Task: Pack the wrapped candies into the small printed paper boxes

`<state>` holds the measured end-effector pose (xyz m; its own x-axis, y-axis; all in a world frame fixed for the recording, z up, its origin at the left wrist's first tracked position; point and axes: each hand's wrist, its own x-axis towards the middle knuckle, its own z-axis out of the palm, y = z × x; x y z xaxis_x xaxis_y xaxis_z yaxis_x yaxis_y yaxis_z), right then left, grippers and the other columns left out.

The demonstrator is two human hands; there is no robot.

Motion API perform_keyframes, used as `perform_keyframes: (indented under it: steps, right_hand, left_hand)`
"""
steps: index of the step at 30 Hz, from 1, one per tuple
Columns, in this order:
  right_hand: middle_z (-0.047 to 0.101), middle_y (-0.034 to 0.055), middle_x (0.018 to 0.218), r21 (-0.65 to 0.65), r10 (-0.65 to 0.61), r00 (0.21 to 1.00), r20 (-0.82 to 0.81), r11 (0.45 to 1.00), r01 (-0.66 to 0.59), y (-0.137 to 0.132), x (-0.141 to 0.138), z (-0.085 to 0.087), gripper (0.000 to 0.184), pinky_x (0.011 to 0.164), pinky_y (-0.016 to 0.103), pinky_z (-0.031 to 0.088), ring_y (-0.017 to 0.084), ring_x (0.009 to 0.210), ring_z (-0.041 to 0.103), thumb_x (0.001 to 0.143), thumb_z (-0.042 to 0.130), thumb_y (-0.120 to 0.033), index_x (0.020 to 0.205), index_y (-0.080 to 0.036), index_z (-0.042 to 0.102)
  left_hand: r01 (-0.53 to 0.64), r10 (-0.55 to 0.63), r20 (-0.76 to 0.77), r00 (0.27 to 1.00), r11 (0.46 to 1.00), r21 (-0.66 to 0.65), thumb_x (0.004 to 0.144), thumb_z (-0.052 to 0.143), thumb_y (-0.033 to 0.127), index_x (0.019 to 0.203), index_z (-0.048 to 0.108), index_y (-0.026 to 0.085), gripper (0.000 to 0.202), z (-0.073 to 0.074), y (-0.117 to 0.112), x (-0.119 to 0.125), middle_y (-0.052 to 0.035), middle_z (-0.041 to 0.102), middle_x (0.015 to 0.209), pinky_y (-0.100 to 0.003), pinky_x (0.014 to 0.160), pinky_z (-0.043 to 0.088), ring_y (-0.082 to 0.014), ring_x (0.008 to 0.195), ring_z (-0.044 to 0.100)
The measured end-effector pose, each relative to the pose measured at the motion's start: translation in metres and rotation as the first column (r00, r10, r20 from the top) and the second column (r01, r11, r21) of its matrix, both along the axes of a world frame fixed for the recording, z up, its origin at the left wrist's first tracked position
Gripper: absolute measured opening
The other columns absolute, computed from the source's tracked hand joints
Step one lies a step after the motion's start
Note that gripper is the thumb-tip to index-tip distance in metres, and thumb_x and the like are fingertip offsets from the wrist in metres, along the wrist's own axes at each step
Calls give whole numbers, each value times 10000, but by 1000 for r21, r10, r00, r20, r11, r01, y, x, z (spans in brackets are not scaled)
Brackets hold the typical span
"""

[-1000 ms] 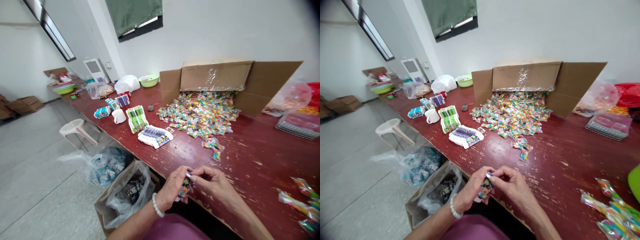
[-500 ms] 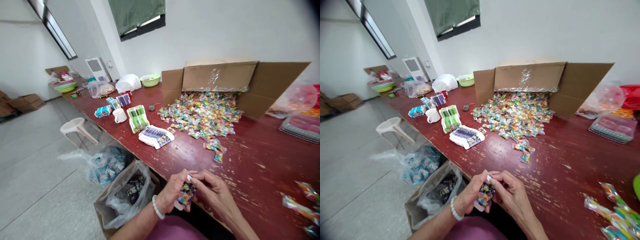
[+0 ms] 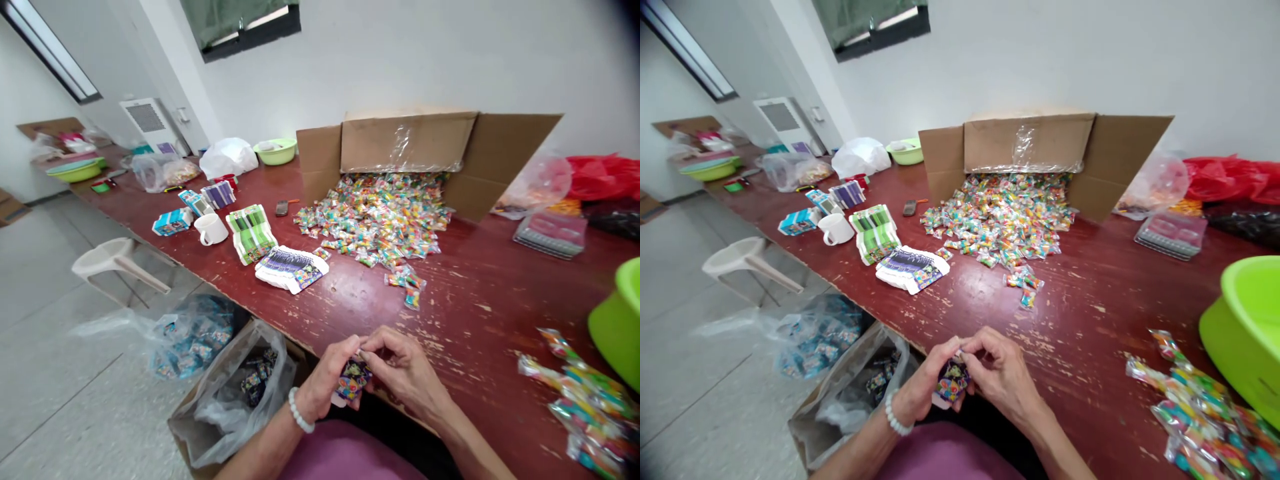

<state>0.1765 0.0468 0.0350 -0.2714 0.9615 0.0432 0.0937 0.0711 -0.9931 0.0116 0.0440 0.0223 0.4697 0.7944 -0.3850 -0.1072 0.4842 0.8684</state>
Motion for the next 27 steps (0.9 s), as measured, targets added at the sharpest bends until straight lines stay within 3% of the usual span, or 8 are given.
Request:
perform_keyframes:
  steps: [5,9,12,15,20,23,25,27]
  right_hand:
    - [601,7,773,28,78,995,54,996,-80,3,4,4,161,490,219,482,130,555,640,897,582,-250,752,-196,629]
    - [670,59,970,96,101,994,33,990,-104,-3,3,5,172,695,258,539,168,802,669,943,555,-276,869,-223,701]
    - [669,75,1104,142,16,1000,9,990,-17,-11,-5,-5,147,833,298,533,198,972,661,937,570,-268,984,-248,708]
    - [663,80,1149,224,-89,996,2,971,87,-15,-13,-16,164,925,325,501,213,1079,630,929,561,-231,1027,-248,690]
    - [712,64,1006,155,-82,996,46,985,74,3,-2,-18,171,844,316,522,203,920,670,931,553,-280,955,-225,713]
    - [724,63,1033,167,-73,981,178,985,44,35,29,-20,243,859,354,522,223,923,670,925,566,-367,1075,-237,705]
    - [668,100,1232,305,-248,910,332,941,146,60,57,-30,383,971,434,475,281,1108,612,898,585,-443,1216,-242,653]
    - [547,150,1412,427,-496,696,518,856,292,84,81,-48,504,1022,555,406,368,1249,512,876,577,-497,1305,-233,603]
  left_hand:
    - [-28,27,-37,999,999,-30,886,447,672,868,678,108,610,-4,-3,0,-47,626,635,-201,396,375,-98,420,524]
    - [-119,125,58,990,988,-99,891,442,658,1054,652,128,592,-3,-2,0,-31,639,642,-204,406,409,-120,445,562]
    - [-206,227,92,969,958,-199,870,495,650,1128,635,152,579,-3,-3,5,-27,667,726,-212,407,425,-116,451,568]
    - [-273,302,133,944,941,-199,868,551,608,1126,643,182,506,-4,-4,11,-36,685,882,-215,486,470,-121,580,620]
    - [-200,206,203,957,979,-47,828,709,441,1182,616,205,436,0,3,13,-54,660,1073,-258,815,506,-169,952,632]
    - [-100,100,115,988,995,-8,774,774,399,1166,617,167,482,-2,13,9,-79,658,1047,-275,748,511,-161,852,616]
    - [-143,143,49,988,990,-8,724,810,368,1084,617,146,465,-7,20,7,-77,655,992,-286,682,516,-151,766,595]
    - [-298,299,-17,954,954,37,641,855,284,1038,596,158,491,-13,27,4,-38,635,926,-274,668,511,-136,737,572]
